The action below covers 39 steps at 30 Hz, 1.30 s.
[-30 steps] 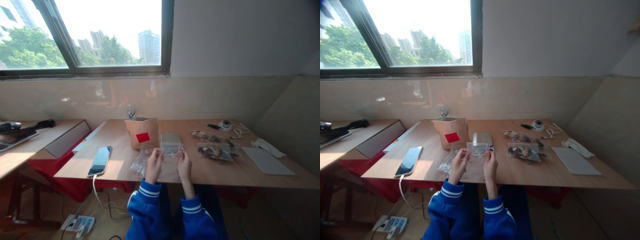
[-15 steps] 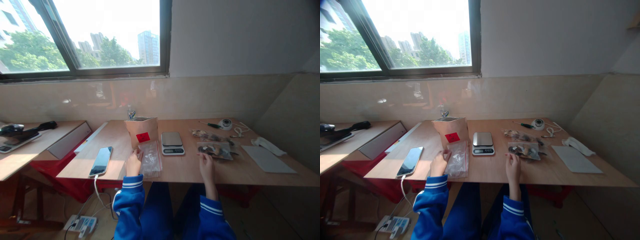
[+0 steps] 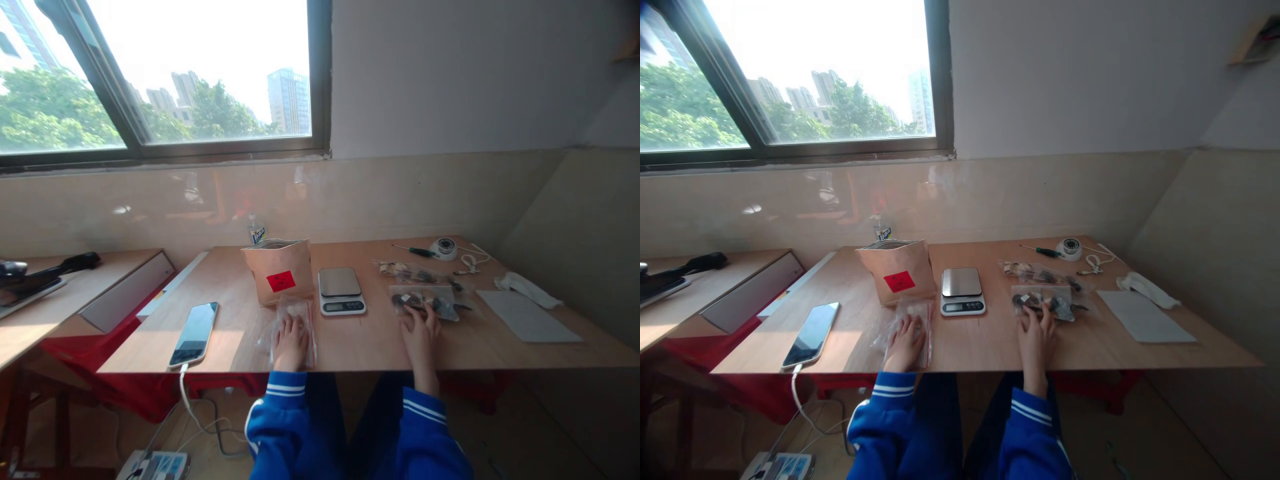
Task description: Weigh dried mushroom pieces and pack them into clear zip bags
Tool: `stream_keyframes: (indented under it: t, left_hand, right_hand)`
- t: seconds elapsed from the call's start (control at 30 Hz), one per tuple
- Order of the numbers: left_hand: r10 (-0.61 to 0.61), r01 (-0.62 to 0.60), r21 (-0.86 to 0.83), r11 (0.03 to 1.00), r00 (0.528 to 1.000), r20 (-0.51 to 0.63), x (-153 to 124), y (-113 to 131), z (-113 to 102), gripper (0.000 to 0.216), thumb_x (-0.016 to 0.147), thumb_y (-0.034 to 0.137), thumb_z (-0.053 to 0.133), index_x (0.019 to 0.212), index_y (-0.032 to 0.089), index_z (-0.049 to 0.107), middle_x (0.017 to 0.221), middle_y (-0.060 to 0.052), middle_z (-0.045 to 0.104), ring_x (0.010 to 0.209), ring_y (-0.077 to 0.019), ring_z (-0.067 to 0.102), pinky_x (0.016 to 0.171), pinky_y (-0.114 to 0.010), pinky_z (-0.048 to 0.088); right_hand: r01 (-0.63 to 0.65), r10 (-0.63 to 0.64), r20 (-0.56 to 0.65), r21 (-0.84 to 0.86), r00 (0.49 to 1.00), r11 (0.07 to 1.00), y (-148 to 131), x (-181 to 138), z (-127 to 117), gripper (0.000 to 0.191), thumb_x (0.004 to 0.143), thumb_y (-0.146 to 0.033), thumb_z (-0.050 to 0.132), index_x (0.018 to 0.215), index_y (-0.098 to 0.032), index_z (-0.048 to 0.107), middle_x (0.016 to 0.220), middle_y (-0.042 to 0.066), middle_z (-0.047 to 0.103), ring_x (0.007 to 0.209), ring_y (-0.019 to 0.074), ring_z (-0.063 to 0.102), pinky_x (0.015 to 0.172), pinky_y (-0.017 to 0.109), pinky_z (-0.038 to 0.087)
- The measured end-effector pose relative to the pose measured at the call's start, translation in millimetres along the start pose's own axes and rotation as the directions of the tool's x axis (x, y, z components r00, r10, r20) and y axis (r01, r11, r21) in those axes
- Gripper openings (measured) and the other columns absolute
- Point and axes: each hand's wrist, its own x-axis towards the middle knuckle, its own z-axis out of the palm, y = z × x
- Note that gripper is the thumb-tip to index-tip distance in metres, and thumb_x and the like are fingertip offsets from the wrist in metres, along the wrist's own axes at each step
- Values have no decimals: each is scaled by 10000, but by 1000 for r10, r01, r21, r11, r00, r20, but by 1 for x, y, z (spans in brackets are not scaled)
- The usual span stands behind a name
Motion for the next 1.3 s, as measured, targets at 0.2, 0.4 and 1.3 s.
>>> stream_keyframes:
  t: [0.2, 0.4, 1.3]
  left_hand:
    - [114, -114, 5, 993, 991, -65, -6, -3, -6, 470, 915, 292, 329, 1346, 136, 432, 1458, -156, 354, 1349, -247, 325, 1123, -436, 193]
    - [4, -15, 96, 995, 994, 108, -20, -8, -5, 443, 865, 328, 424, 1272, 183, 526, 1419, -160, 414, 1326, -346, 337, 1075, -543, 222]
    - [324, -272, -866, 420, 936, -137, -43, 57, -6, 395, 870, 355, 483, 1226, 183, 492, 1283, -124, 534, 1120, -204, 540, 950, -369, 429]
  right_hand:
    - [-28, 34, 45, -125, 998, 992, -14, -2, -19, 243, 840, -288, 467, 787, -184, 680, 1310, 116, 465, 1051, 304, 453, 808, 404, 384]
    - [-58, 76, 82, -203, 994, 978, -26, -1, -24, 417, 851, -208, 432, 1259, -231, 515, 1163, 122, 548, 1007, 284, 475, 795, 386, 352]
    - [-413, 396, 364, 910, 843, 43, -90, 14, -59, 277, 661, -398, 645, 824, -175, 631, 764, 22, 669, 699, 190, 631, 641, 336, 522]
